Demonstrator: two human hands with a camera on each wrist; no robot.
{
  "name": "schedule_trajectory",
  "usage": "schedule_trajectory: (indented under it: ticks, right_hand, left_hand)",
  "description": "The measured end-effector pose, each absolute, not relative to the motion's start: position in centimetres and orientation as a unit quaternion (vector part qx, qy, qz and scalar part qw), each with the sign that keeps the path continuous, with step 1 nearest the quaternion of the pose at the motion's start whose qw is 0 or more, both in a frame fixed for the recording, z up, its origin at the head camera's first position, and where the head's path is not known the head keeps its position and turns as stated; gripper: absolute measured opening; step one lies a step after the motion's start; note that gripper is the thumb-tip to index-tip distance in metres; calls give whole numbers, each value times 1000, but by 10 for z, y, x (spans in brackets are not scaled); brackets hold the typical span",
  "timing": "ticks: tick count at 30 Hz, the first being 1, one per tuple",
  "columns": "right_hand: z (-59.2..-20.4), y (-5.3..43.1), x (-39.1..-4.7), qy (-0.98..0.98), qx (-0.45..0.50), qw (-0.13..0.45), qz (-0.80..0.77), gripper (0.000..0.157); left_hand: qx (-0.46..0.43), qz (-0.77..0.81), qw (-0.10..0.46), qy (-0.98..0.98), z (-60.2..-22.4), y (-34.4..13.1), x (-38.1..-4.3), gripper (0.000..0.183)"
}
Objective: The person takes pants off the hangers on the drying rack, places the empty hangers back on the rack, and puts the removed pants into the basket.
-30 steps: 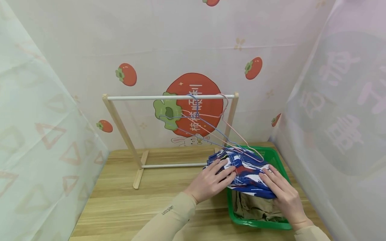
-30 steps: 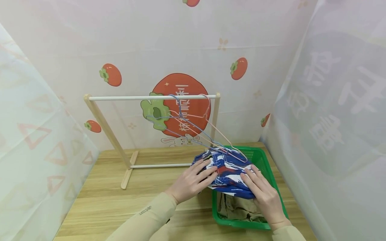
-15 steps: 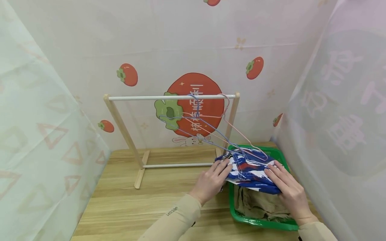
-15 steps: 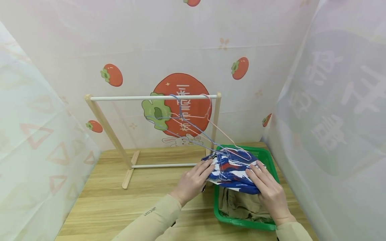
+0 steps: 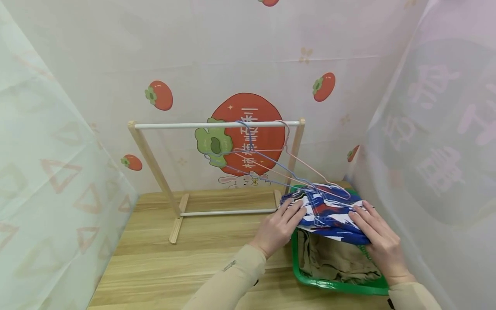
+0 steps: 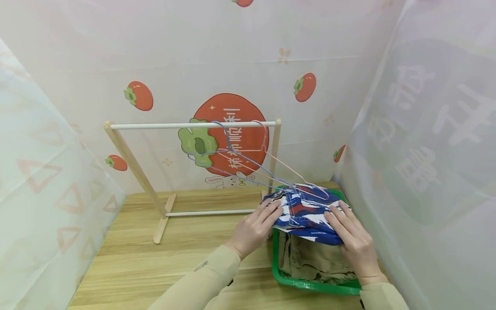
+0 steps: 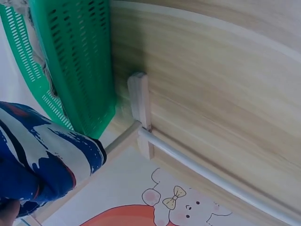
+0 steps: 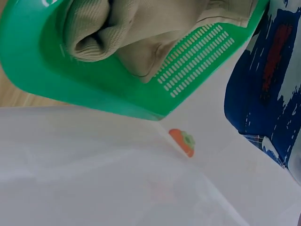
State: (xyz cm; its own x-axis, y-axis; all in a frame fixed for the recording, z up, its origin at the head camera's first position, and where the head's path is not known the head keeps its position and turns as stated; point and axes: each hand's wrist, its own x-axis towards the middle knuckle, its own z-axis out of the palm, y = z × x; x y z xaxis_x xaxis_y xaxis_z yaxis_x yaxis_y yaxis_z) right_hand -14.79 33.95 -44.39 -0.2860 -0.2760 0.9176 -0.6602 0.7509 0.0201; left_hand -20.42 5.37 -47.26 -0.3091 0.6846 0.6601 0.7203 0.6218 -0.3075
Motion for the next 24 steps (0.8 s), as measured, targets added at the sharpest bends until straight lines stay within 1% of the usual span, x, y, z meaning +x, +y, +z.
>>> schedule_trajectory:
  ticks: [2,5,11,19,24]
  right_hand:
    - [-445,343,-148,-781,293,518,188,33]
    - [-446,348,-149,-779,292,520,193,32]
    - [-448,356,-150,-781,293,520,184,32]
    - [-456,369,-152,-788,284,521,162,34]
    - [-456,375,-150,-796,273,516,159,35]
  left_hand:
    - [-443,-14,394,-805,-473,57,-205,40]
    - [-453,-6,379,-807,-474,60,-205,43]
    - [-463,-3,340,-819,-474,66,-207,60]
    - [-469,11,343,-814,-477,78,-213,62]
    - [-472,44,348,-809,-474,86,-217,59]
